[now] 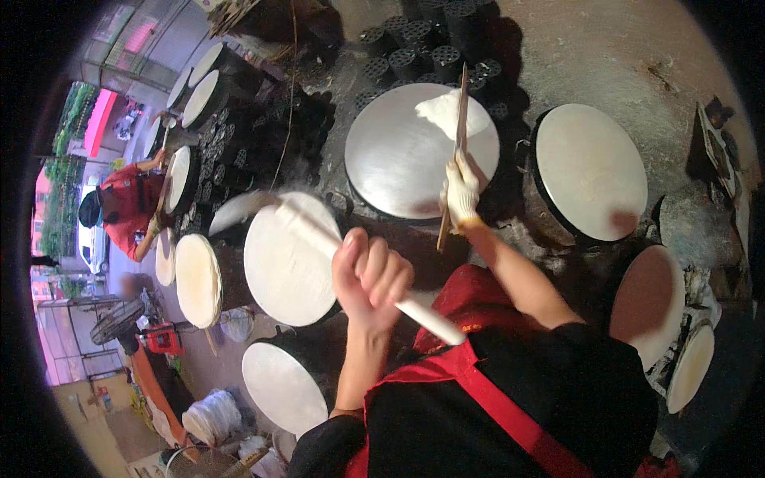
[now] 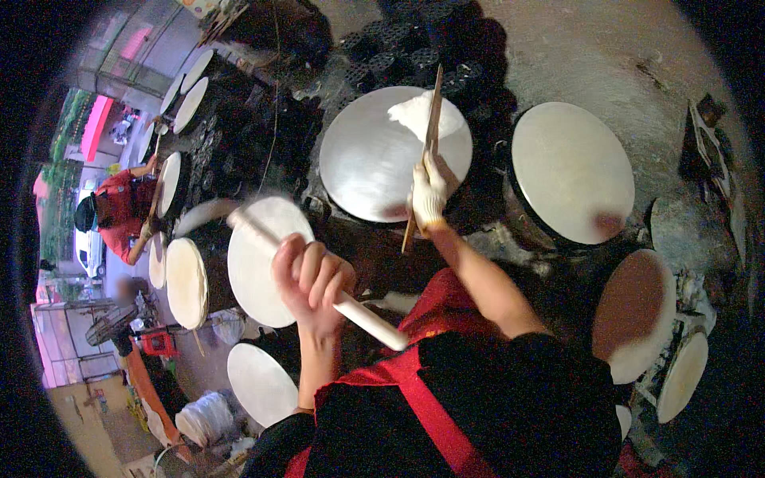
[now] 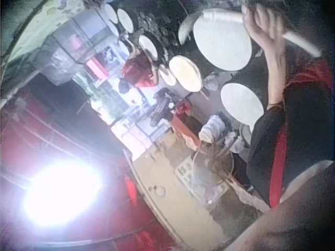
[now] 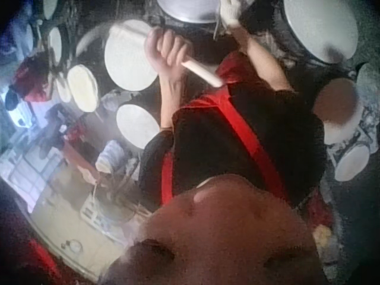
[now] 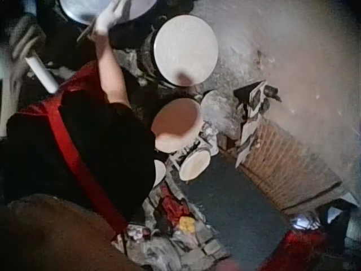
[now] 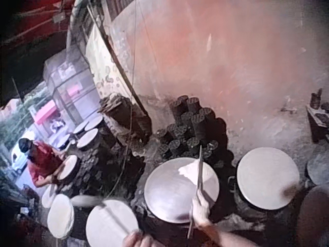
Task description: The person spreads thin batter onto multiple heated round griddles using a ladle and a wooden spreader, then peels the cooked thin pancakes off the griddles by hand.
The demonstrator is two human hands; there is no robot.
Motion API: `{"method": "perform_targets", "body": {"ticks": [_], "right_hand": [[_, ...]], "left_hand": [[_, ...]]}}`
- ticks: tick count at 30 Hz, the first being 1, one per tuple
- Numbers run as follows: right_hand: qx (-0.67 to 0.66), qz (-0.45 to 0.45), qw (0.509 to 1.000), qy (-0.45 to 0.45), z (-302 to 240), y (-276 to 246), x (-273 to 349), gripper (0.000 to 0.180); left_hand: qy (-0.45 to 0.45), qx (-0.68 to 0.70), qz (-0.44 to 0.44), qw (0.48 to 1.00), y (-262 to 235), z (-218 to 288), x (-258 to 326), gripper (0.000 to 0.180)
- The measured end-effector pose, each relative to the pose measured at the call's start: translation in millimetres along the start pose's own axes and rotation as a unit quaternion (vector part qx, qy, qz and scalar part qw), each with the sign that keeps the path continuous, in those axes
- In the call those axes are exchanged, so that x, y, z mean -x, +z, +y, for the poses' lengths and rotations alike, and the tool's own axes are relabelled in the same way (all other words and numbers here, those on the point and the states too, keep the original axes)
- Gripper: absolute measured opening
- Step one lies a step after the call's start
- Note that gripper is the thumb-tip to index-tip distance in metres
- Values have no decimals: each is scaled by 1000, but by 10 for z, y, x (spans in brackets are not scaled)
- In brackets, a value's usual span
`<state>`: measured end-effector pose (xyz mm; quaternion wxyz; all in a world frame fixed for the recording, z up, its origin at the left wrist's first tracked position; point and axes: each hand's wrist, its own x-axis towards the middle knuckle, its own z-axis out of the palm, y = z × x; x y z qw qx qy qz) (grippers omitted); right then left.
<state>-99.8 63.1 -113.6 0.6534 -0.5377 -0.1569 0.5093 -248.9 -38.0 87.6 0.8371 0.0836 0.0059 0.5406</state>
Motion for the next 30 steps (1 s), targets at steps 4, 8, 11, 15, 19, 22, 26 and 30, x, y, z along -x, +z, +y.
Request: {"method": "perform_targets", "body": {"ticks": [4,8,11,15,19,22,26,30], "right_hand": [[134,19,990,-26,-177,258,-281,38],[32,-52,994,93,-374,44,-161,37],[46,6,997,62,-239,-244,207,38],[102,22,993,57,-102,-380,465,37],[155,0,986,66,-149,-2,302,37],[204,-19,978,51,-173,187,57,37],[252,-103,960,69,-279,224,-26,37],[186,-173,960,119,-516,-186,12,40]], "left_hand": [[72,-87,-353,929,739,-163,-48,27],[57,-110,-526,842,1191,-86,71,36],[107,-108,-362,920,1434,-142,438,42],[193,-64,-204,958,1522,-257,582,44],[258,-56,-379,887,1318,-298,348,44],[275,-62,-367,886,1354,-400,299,45],[311,-97,-296,898,1447,-558,243,45],[367,-99,-358,853,1379,-740,17,46]]}}
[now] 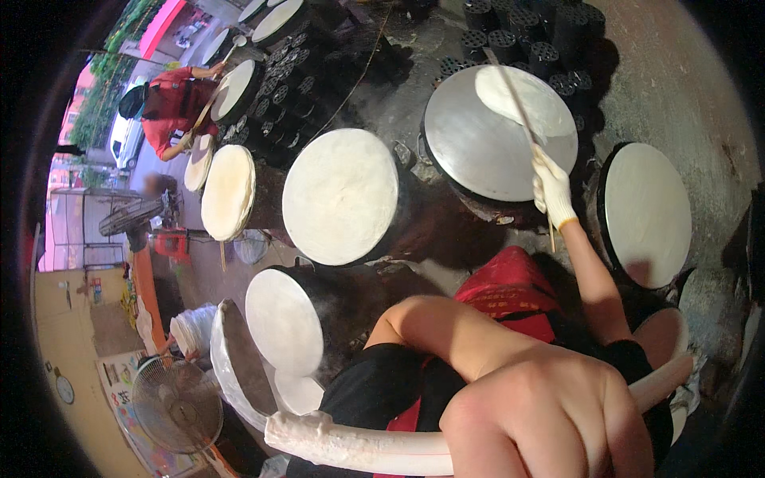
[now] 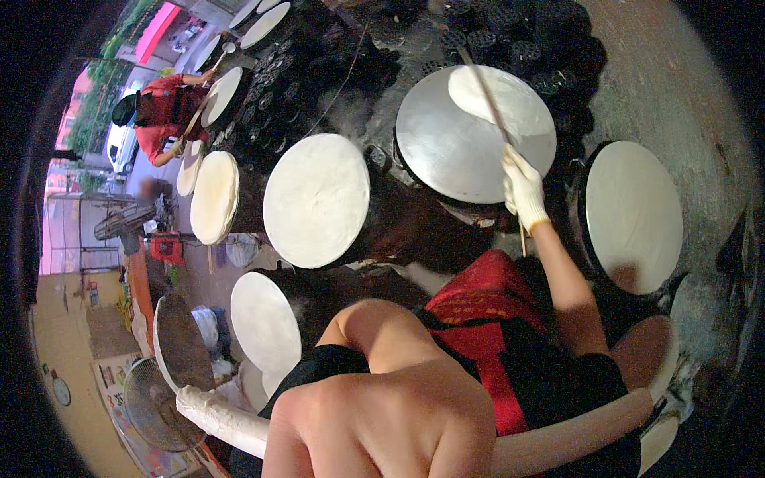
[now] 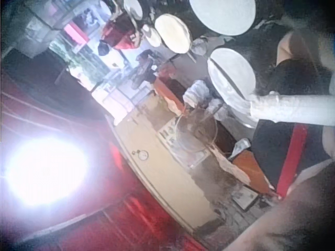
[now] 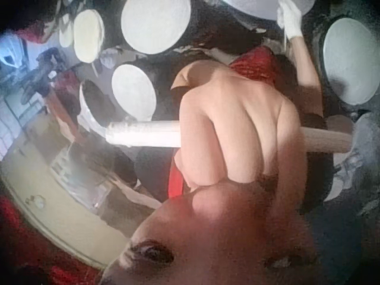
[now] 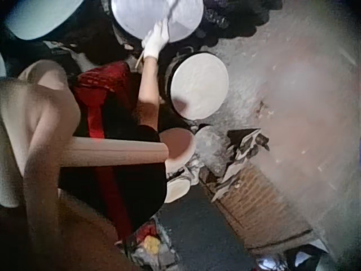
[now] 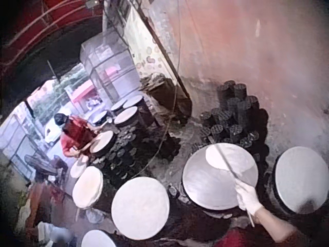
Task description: The person spreads thin batter onto multiple heated round griddles using a ladle and a wooden spreader, then peels the cooked thin pancakes off the griddles by hand.
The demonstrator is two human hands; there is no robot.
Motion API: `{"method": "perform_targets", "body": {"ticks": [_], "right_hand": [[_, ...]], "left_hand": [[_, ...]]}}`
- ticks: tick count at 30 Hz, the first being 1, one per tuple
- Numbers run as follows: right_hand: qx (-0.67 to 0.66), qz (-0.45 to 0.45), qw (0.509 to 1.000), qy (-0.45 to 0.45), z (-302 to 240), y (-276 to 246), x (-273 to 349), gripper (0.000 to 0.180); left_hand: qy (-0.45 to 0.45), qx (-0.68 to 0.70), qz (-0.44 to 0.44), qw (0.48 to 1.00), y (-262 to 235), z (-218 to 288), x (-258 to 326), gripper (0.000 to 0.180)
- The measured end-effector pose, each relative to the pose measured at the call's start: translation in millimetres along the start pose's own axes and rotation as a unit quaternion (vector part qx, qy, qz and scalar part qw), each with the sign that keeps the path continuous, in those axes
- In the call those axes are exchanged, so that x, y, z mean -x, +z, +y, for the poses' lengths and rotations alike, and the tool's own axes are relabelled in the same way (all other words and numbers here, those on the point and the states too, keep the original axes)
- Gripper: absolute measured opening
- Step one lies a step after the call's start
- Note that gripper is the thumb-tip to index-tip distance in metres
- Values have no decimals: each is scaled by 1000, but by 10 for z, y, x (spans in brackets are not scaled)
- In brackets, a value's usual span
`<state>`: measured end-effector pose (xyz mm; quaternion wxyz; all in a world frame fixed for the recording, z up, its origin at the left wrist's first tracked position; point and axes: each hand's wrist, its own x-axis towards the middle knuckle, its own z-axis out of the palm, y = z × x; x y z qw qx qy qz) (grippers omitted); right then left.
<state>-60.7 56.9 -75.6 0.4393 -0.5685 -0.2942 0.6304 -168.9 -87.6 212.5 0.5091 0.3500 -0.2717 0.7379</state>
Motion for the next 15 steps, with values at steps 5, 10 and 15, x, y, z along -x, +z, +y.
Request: {"method": "perform_targets", "body": {"ticks": [5,10,15], "right_hand": [[37,65,997,-14,177,-487,-31,38],[71,-56,995,28,-93,-203,-140,38],[64,-202,973,92,-261,-736,-131,40]], "left_hand": [[-153,-33,59,986,112,-184,-76,46],[-74,7,-68,995,-33,-716,-68,45],[-102,-17,-46,994,35,-883,-141,45]]}}
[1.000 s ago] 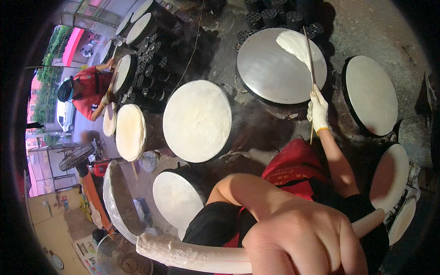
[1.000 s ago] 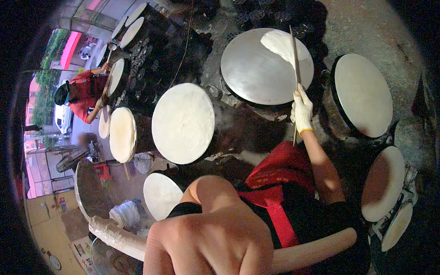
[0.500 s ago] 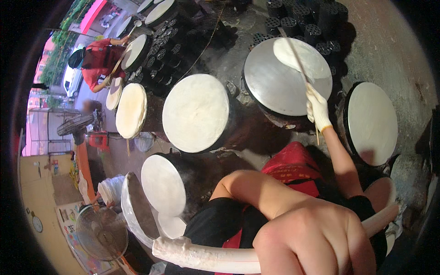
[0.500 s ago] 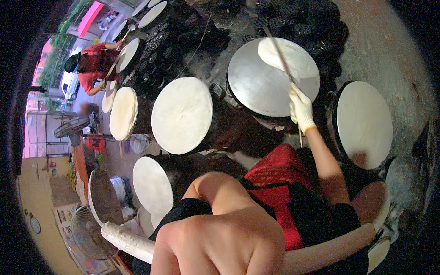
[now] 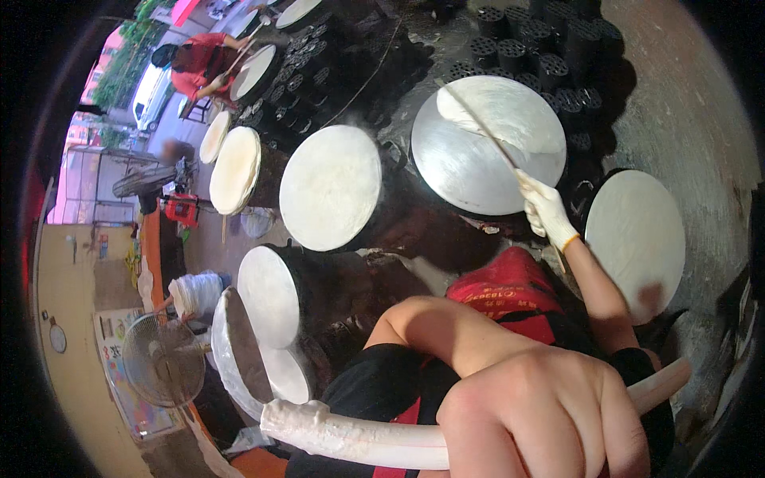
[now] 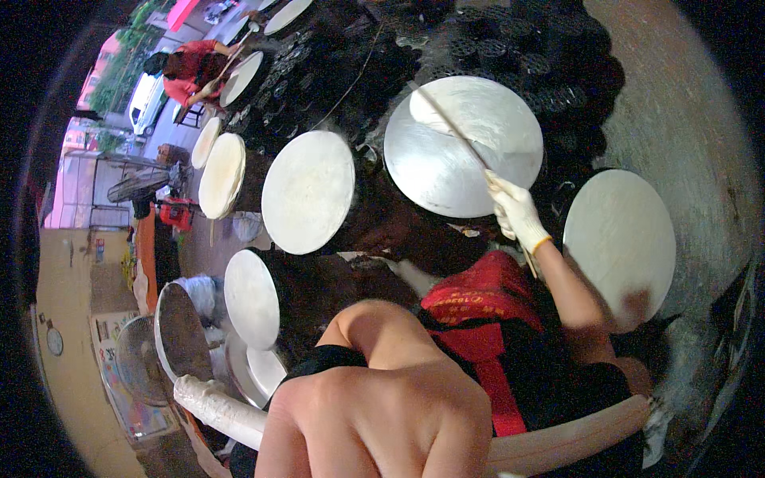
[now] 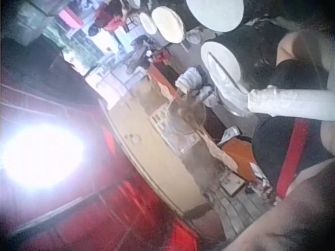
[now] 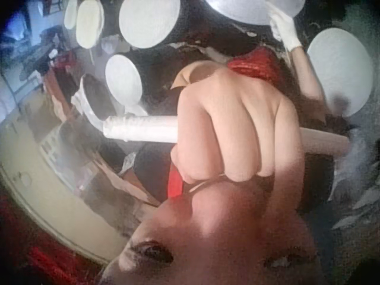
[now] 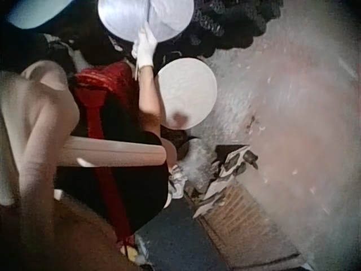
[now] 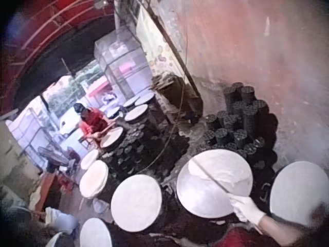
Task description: The person spreads thin batter onto multiple heated round griddles using a ladle and a wooden spreader, then peels the cooked thin pancakes off the griddles by hand.
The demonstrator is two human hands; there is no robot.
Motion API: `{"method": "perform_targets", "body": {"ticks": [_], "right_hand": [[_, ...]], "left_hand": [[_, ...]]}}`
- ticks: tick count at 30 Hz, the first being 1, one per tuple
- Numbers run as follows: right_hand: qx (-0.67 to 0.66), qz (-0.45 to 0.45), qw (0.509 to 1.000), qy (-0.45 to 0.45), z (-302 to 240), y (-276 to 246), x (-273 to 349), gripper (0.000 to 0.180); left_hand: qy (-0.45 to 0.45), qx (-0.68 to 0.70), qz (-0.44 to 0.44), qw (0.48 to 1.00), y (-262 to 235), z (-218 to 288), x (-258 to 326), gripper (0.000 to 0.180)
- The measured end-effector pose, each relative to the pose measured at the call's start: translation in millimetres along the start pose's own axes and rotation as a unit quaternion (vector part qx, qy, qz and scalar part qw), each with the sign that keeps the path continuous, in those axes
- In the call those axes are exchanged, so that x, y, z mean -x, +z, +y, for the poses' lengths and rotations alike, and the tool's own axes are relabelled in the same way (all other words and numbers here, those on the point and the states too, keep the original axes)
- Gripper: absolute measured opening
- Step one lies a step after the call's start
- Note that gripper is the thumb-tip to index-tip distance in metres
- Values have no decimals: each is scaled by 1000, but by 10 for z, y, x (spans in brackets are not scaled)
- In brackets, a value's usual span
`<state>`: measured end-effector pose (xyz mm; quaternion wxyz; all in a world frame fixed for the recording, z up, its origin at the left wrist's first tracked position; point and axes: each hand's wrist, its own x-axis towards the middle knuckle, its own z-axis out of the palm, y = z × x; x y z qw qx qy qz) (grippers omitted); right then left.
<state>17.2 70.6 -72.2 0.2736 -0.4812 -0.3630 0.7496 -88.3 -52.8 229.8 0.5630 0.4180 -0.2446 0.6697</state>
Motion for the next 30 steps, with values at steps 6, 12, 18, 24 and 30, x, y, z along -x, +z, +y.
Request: {"method": "perform_targets", "body": {"ticks": [6,12,18,24,30], "right_hand": [[50,77,995,-22,-90,-295,-276,38],[147,-74,985,49,-229,-330,-57,37],[110,55,992,-3,-481,-789,-303,40],[164,-139,973,85,-572,-711,-352,39],[201,-107,973,-22,-477,-1361,-709,39]], "left_hand": [[71,-12,65,995,11,-396,27,44],[166,-56,55,983,-5,-679,52,43],[-1,-50,-25,998,-130,-545,-56,44],[55,-92,70,992,-97,-613,-60,46],[-3,-87,154,984,-105,-737,-60,46]]}}
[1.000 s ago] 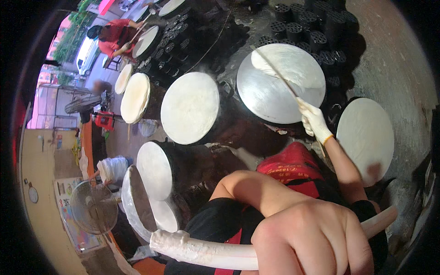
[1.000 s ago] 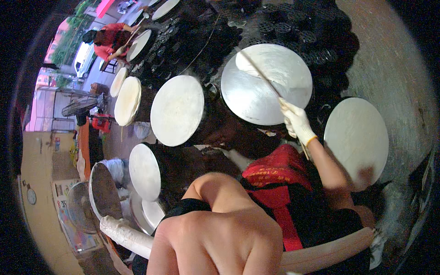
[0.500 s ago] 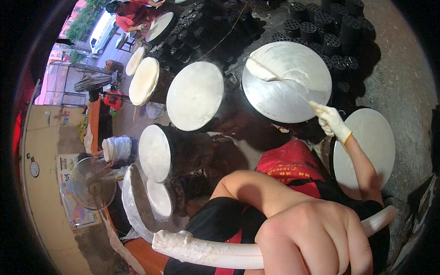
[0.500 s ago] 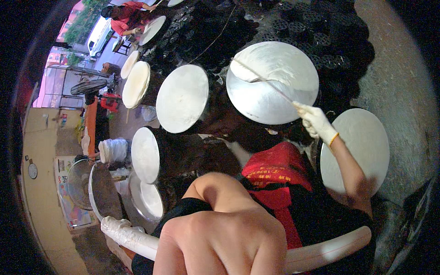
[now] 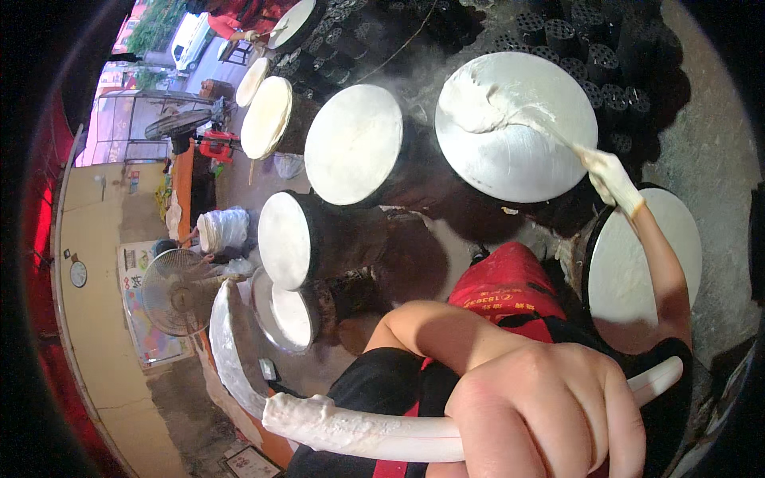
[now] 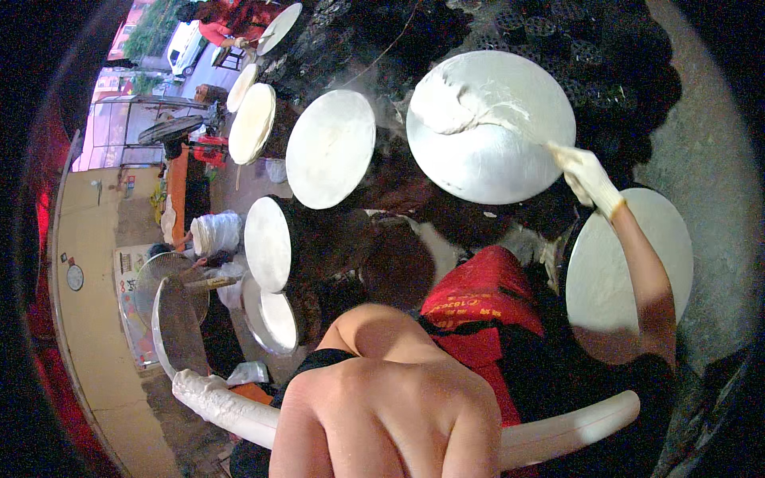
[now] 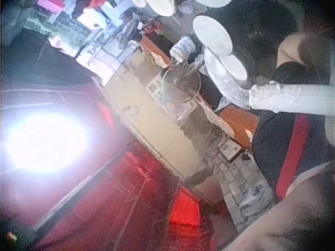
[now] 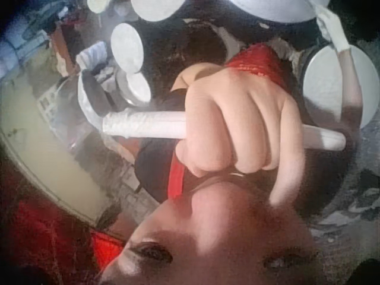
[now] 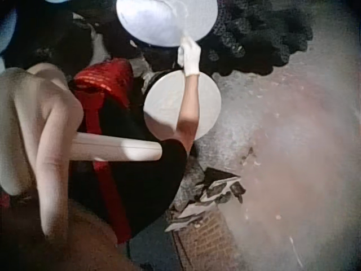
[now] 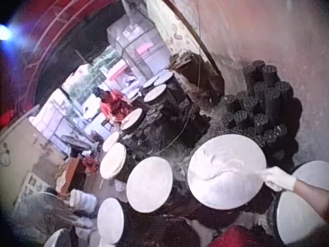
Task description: The person spreads thin batter onto multiple heated round griddles using a ladle and a wooden spreader, then peels the cooked thin pancakes off the griddles by hand.
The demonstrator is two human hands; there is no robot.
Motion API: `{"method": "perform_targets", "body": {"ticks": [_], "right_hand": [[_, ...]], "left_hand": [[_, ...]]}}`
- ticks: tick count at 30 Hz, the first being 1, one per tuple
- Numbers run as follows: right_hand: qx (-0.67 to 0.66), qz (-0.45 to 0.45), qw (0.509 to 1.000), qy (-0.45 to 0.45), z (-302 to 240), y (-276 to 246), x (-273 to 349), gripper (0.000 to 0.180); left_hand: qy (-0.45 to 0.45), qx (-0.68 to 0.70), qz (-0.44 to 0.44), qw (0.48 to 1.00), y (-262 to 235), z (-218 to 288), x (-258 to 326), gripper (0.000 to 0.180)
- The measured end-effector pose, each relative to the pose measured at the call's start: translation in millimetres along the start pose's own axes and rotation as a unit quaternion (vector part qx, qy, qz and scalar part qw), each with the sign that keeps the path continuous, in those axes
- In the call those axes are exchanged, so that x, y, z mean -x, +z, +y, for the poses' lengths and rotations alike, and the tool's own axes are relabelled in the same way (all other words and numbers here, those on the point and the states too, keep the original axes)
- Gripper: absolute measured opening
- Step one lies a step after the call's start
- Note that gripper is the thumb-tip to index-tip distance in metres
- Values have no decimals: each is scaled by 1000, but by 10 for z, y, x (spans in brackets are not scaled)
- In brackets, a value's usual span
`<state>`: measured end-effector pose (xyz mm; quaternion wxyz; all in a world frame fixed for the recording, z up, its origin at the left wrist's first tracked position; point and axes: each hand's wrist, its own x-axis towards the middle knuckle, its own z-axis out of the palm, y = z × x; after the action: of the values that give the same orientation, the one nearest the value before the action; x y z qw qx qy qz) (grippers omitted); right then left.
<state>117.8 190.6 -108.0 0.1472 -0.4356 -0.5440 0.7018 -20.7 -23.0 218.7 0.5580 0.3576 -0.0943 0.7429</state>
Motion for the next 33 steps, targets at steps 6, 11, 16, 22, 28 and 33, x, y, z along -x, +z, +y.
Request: {"method": "perform_targets", "body": {"ticks": [6,11,16,22,28,33], "right_hand": [[25,-75,994,81,-81,386,371,37],[-122,-17,992,20,289,530,939,37],[-55,126,990,19,281,1218,925,36],[-38,168,985,-16,825,1856,1822,38],[-380,281,877,-79,520,3479,922,36],[-323,276,889,-168,-28,4147,-1120,24]], "left_hand": [[82,16,-60,995,-44,-185,3,45],[1,77,-139,987,-148,0,127,44],[-150,84,-154,973,-329,494,478,40],[-255,-228,254,904,-1229,1692,1142,31],[-221,-512,468,686,-2019,2936,2326,29],[-256,-555,494,619,-1896,3647,3082,29]]}}
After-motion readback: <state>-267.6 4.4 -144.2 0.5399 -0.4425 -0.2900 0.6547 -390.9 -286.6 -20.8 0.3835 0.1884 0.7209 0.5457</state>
